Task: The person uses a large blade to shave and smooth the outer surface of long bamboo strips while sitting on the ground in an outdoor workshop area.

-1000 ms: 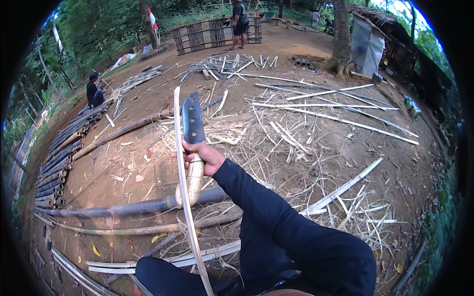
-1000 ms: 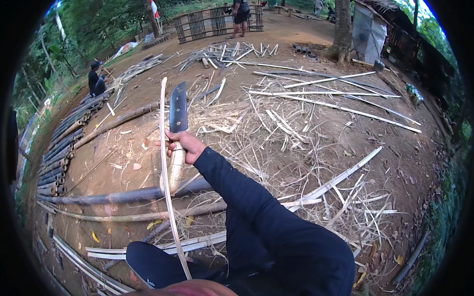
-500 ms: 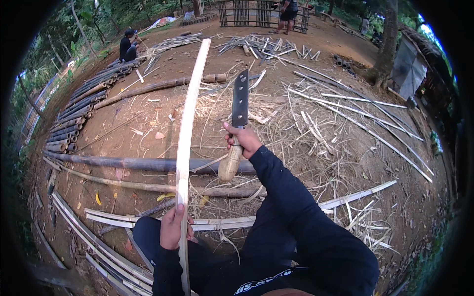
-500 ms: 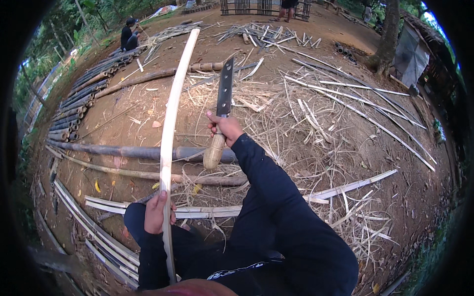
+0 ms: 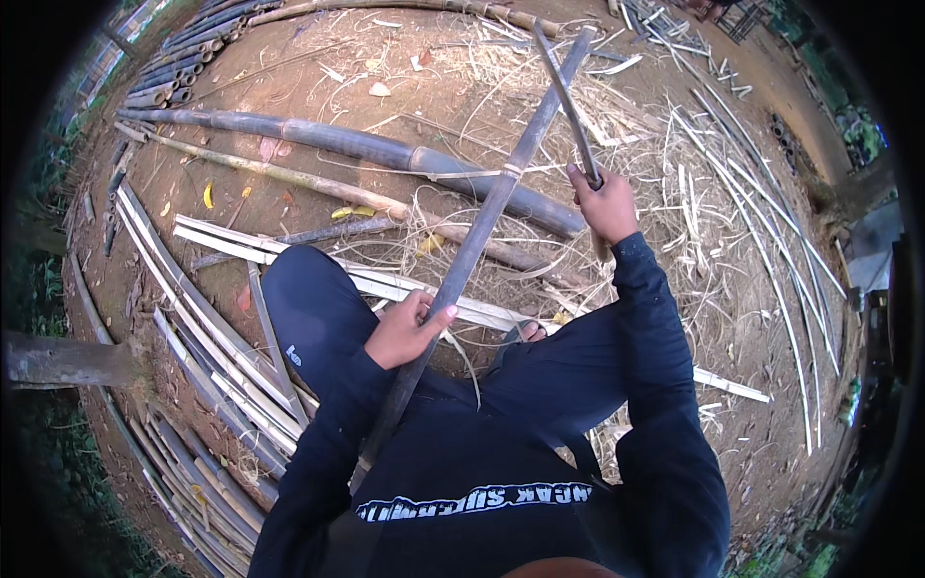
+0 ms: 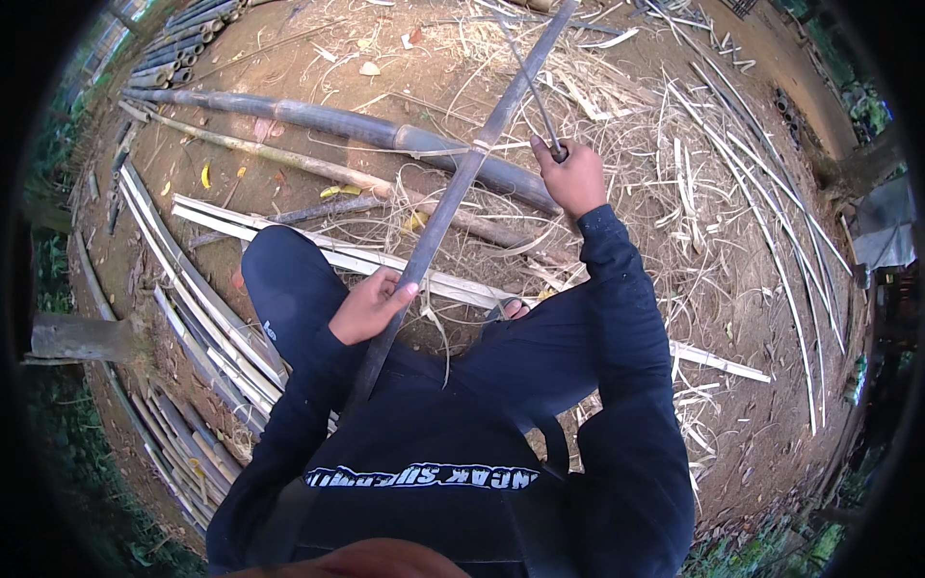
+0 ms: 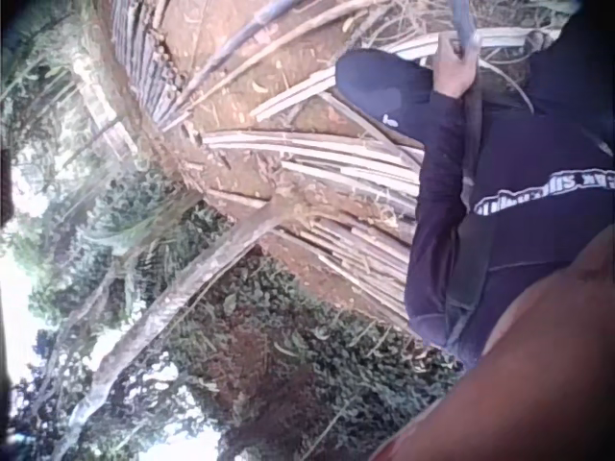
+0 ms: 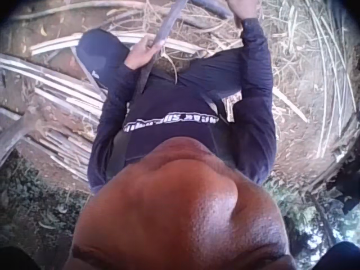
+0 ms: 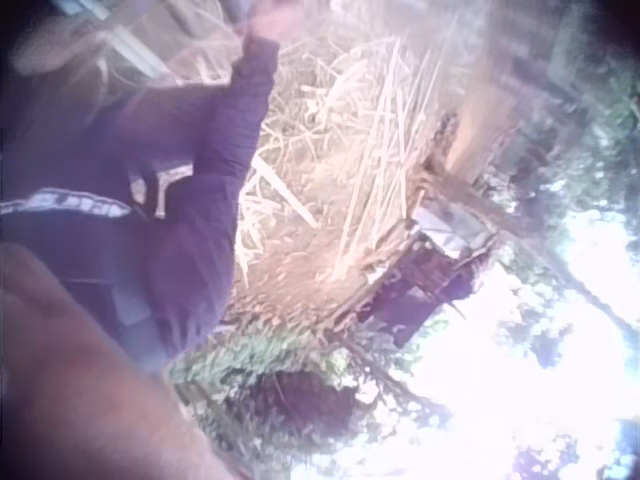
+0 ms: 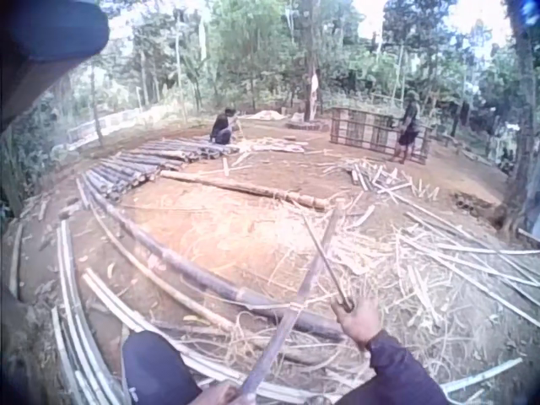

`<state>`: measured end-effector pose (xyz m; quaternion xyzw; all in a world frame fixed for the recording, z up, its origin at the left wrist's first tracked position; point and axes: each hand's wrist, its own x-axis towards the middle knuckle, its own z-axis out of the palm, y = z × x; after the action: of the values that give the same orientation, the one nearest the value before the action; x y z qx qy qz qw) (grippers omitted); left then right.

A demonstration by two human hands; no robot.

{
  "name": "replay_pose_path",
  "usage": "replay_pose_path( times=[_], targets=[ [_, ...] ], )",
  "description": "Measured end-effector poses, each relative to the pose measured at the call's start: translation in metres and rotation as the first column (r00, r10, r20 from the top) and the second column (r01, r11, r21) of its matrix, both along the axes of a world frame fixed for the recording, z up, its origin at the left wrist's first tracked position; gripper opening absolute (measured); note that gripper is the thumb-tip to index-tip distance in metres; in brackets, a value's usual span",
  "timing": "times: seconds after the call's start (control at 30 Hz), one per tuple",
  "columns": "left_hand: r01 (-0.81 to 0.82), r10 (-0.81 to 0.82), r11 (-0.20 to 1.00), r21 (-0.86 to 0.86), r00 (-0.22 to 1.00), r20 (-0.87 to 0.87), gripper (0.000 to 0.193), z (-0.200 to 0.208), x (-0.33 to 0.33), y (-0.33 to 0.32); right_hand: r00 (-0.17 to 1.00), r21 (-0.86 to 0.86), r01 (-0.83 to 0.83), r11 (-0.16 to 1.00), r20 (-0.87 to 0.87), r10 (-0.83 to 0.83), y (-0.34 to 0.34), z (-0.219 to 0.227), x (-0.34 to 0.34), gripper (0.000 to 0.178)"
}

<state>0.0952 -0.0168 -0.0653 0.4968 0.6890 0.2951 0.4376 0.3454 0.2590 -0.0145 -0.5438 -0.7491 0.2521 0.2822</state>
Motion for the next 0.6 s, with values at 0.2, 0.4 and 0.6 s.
replay_pose_path(
  times=[0.2,0.4,0.6],
  targets=[
    [-0.075,0.101,0.992,0.105,0.961,-0.259,0.04,0.011,0.023,-0.008,0.966,0.086,-0.228,0.97,0.144,0.214,-0.05,-0.003,-0.017,0.027],
    [-0.135,0.219,0.966,0.221,0.882,-0.418,0.038,0.0,0.05,-0.018,0.947,0.098,-0.29,0.952,0.173,0.271,-0.073,-0.011,-0.022,0.024],
    [0.003,0.029,0.944,0.329,0.995,-0.092,0.03,-0.021,0.029,-0.019,0.868,0.196,-0.449,0.872,0.326,0.374,-0.111,-0.024,-0.019,0.023]
  ],
)
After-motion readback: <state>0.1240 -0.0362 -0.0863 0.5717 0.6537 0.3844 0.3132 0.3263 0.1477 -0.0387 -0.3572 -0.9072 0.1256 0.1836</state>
